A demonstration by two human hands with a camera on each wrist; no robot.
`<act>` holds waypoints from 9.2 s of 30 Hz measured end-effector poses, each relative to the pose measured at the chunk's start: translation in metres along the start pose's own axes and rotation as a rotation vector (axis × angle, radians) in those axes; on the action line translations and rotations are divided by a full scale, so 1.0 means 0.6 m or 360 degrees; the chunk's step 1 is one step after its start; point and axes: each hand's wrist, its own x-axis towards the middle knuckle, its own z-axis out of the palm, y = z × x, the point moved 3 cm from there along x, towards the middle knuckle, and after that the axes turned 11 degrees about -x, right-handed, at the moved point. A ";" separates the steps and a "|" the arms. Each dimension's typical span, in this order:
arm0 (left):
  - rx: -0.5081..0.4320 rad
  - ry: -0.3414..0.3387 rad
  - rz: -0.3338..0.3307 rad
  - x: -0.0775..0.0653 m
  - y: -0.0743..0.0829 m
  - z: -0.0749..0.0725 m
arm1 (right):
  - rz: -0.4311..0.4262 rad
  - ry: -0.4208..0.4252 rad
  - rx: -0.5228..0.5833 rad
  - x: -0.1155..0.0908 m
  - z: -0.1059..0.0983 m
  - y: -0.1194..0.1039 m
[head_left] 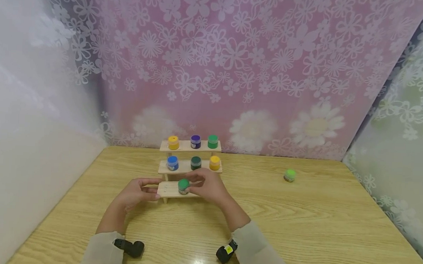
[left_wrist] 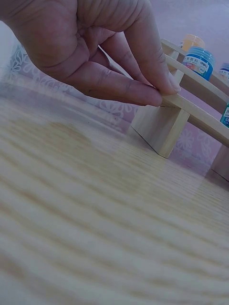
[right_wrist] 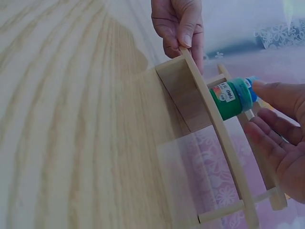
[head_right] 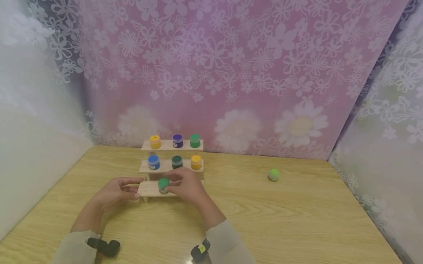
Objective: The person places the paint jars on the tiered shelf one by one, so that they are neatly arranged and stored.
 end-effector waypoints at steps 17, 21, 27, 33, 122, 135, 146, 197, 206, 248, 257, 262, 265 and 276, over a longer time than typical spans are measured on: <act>0.0000 -0.0015 0.0010 -0.001 -0.001 -0.001 | -0.0057 0.0170 0.0249 -0.033 -0.056 0.005; 0.0007 -0.0014 0.0014 -0.002 0.000 -0.001 | -0.0069 0.0188 0.0331 -0.041 -0.069 0.009; 0.0016 -0.0026 0.0023 -0.003 0.000 0.000 | -0.0120 0.0242 0.0355 -0.050 -0.088 0.016; 0.0015 -0.0029 0.0016 -0.003 -0.002 -0.002 | -0.0187 0.0263 0.0374 -0.058 -0.107 0.023; 0.0005 -0.0013 0.0014 -0.003 0.001 -0.001 | 0.0645 0.0663 -0.0050 -0.190 -0.324 0.276; -0.0001 -0.0011 0.0002 -0.005 0.001 0.000 | 0.0826 0.0752 0.0086 -0.202 -0.319 0.312; 0.0017 0.0013 0.0000 -0.004 0.000 0.001 | 0.0925 0.0766 0.0139 -0.197 -0.310 0.339; 0.0013 0.0016 -0.0002 -0.003 0.000 0.000 | 0.0575 0.0758 0.0014 -0.166 -0.295 0.309; 0.0012 0.0006 -0.0005 -0.002 0.000 0.000 | 0.0492 0.0671 0.0018 -0.150 -0.281 0.280; -0.0007 0.0000 0.0013 -0.002 0.000 0.000 | 0.0167 0.0431 0.0023 -0.124 -0.252 0.082; -0.0012 -0.0003 0.0002 -0.003 0.000 0.000 | 0.0056 0.0400 0.0070 -0.118 -0.240 0.074; -0.0014 -0.0006 -0.0006 -0.004 0.001 0.001 | 0.0011 0.0386 0.0078 -0.115 -0.231 0.060; -0.0020 -0.0007 -0.0010 -0.004 0.001 0.001 | -0.0007 0.0367 0.0091 -0.115 -0.226 0.053; -0.0009 0.0000 -0.0014 -0.002 0.001 0.001 | -0.0115 0.0327 0.0110 -0.097 -0.196 0.077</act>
